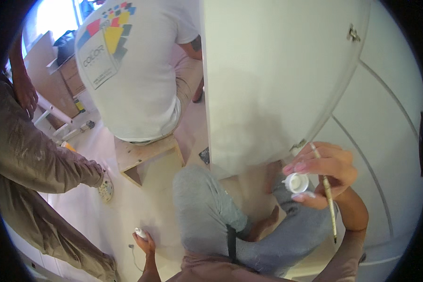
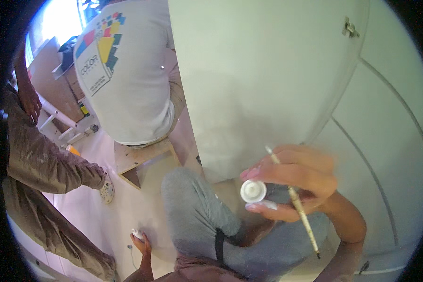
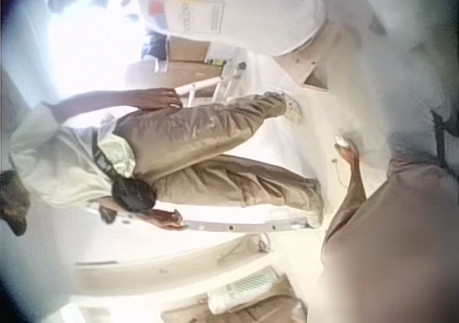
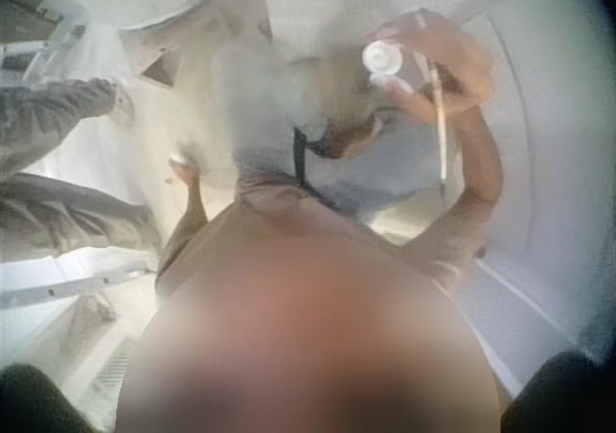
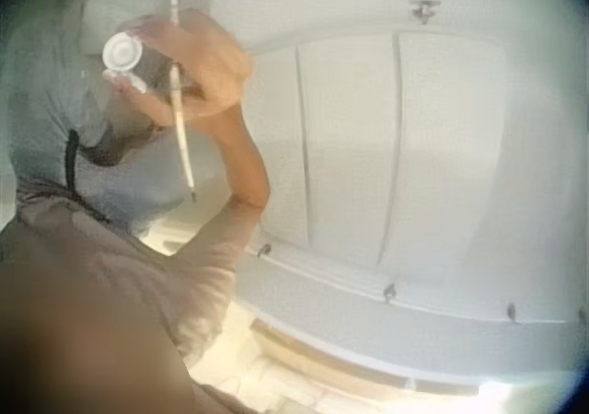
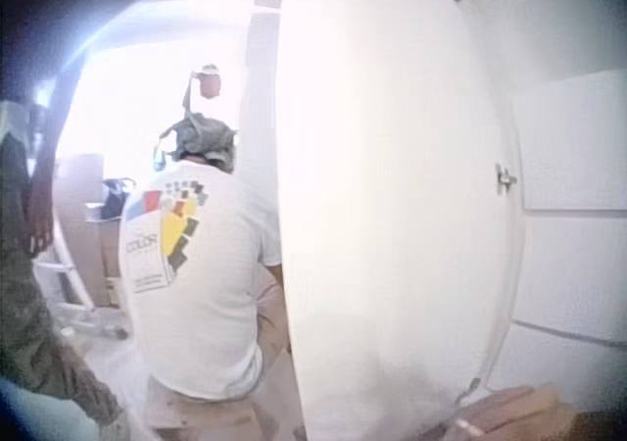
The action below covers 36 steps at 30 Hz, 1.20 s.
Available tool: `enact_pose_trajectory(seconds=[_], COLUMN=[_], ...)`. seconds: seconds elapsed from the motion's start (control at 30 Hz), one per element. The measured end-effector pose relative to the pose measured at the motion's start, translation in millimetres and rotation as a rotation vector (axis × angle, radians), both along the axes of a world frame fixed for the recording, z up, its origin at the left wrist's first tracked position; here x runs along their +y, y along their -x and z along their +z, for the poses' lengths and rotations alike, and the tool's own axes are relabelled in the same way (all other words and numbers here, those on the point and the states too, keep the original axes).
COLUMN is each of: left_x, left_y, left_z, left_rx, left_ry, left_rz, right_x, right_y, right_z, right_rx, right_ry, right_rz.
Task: The person paints the edge of a white cabinet door using a small brush and white paint from a bottle. Another person is also painting a nearby cabinet door in the background.
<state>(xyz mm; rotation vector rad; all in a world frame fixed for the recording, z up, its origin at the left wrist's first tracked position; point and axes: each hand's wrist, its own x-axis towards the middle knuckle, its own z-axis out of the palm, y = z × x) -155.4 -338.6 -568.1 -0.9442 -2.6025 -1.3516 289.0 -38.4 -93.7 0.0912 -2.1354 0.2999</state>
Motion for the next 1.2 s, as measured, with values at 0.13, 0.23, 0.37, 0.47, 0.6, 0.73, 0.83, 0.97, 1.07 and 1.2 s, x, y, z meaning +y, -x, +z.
enact_pose_trajectory(seconds=[0.13, 0.23, 0.37, 0.47, 0.6, 0.73, 0.83, 0.97, 1.07, 1.2], left_x=[64, 115, 161, 183, 214, 236, 251, 264, 271, 273], left_y=[-50, -72, -100, -127, -157, -179, -182, -171, -158, -147], left_z=[61, 127, 202, 242, 300, 347, 362, 359, 355, 357], left_rx=[-0.081, -0.125, -0.189, -0.302, -0.659, -0.938, -1.05, -1.027, -0.984, -0.914], left_ry=[-0.288, -0.475, -0.584, -0.543, -0.6, -0.627, -0.664, -0.588, -0.581, -0.566], left_rz=[0.023, -0.059, -0.189, -0.313, -0.784, -1.174, -1.34, -1.26, -1.26, -1.23], right_x=[17, 28, 36, 38, 42, 54, 69, 86, 92, 93], right_y=[-13, -20, -26, -16, 15, 52, 78, 104, 113, 122], right_z=[-4, -9, -14, -17, -23, -31, -40, -56, -66, -78], right_rx=[-0.026, -0.014, 0.001, -0.036, -0.067, -0.117, -0.108, -0.089, -0.098, -0.09], right_ry=[-0.046, -0.049, -0.04, 0.015, -0.003, -0.082, -0.129, -0.101, -0.061, -0.04], right_rz=[0.038, 0.007, -0.041, -0.035, 0.044, 0.085, 0.114, 0.147, 0.131, 0.108])
